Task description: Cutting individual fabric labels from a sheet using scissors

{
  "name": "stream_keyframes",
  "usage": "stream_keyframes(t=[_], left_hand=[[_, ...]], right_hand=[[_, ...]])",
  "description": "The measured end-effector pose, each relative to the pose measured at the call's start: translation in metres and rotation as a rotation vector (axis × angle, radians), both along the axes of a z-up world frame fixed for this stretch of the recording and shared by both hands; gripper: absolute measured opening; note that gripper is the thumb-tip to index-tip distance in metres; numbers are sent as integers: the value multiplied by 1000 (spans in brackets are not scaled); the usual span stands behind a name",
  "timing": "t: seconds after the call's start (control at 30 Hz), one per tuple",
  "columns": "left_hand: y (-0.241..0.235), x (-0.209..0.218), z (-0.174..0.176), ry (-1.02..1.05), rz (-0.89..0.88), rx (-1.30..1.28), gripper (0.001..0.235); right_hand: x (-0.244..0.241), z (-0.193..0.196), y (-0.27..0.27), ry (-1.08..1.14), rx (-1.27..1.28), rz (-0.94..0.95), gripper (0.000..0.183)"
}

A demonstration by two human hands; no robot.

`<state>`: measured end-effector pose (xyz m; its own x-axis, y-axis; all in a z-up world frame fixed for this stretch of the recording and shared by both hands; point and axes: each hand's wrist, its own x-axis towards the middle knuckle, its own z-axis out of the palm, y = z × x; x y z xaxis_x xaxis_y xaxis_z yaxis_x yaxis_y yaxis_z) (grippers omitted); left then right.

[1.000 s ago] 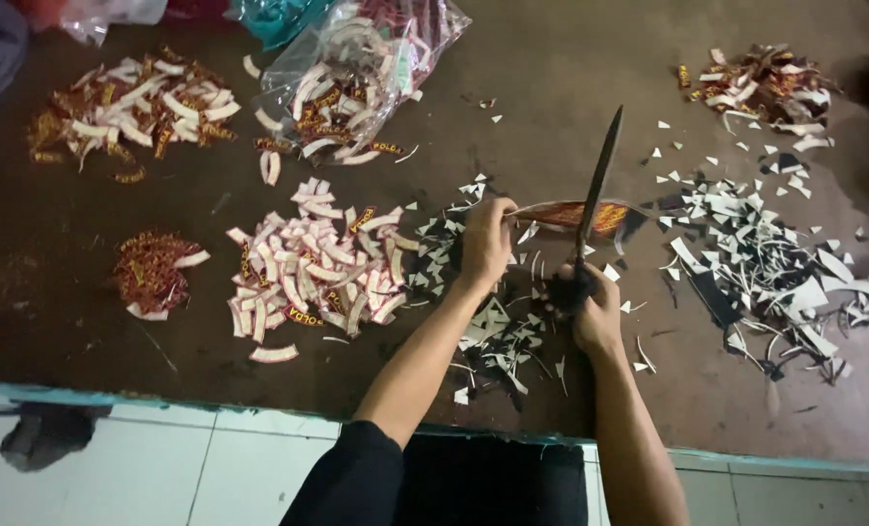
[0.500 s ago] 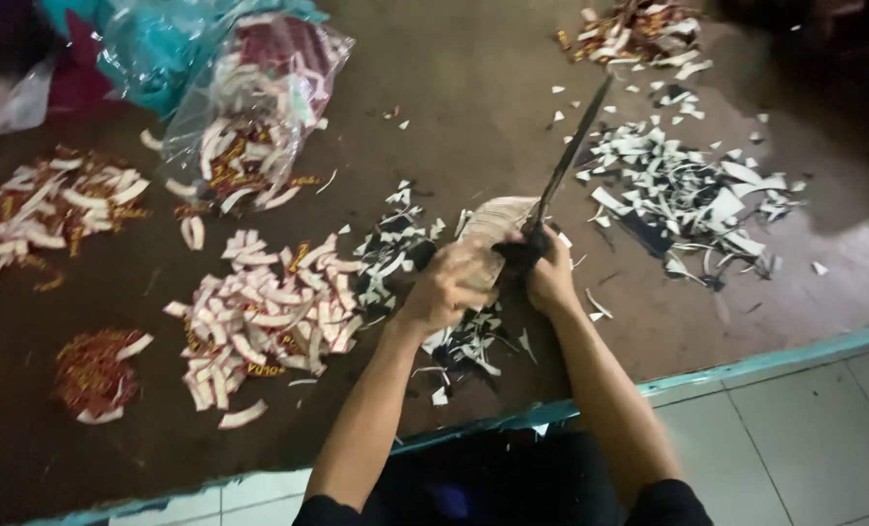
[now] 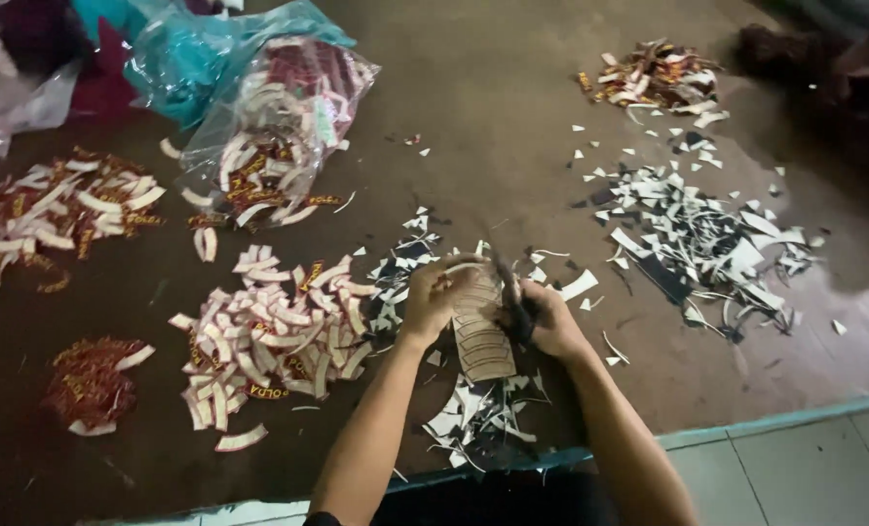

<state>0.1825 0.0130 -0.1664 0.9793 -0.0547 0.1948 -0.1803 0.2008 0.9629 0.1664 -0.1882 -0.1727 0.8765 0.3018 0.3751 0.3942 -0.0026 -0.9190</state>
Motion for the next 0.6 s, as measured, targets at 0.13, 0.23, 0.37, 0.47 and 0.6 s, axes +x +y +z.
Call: stream_keyframes(t=[0.13, 0.23, 0.37, 0.47, 0.6], left_hand=[[13, -7, 19, 47, 154, -39, 19], [15, 4, 4, 157, 265, -116, 24], [15, 23, -46, 158, 237, -78, 30], [4, 17, -35, 112, 152, -64, 40], [2, 1, -15, 81, 93, -101, 35]], right_hand=[[-18, 47, 28, 1, -49, -35, 20], [-21, 54, 33, 40, -68, -128, 19], [-19, 43, 25, 131, 83, -162, 21], [-20, 49, 26, 141, 144, -179, 22], [-22, 48, 29, 167, 219, -188, 25]])
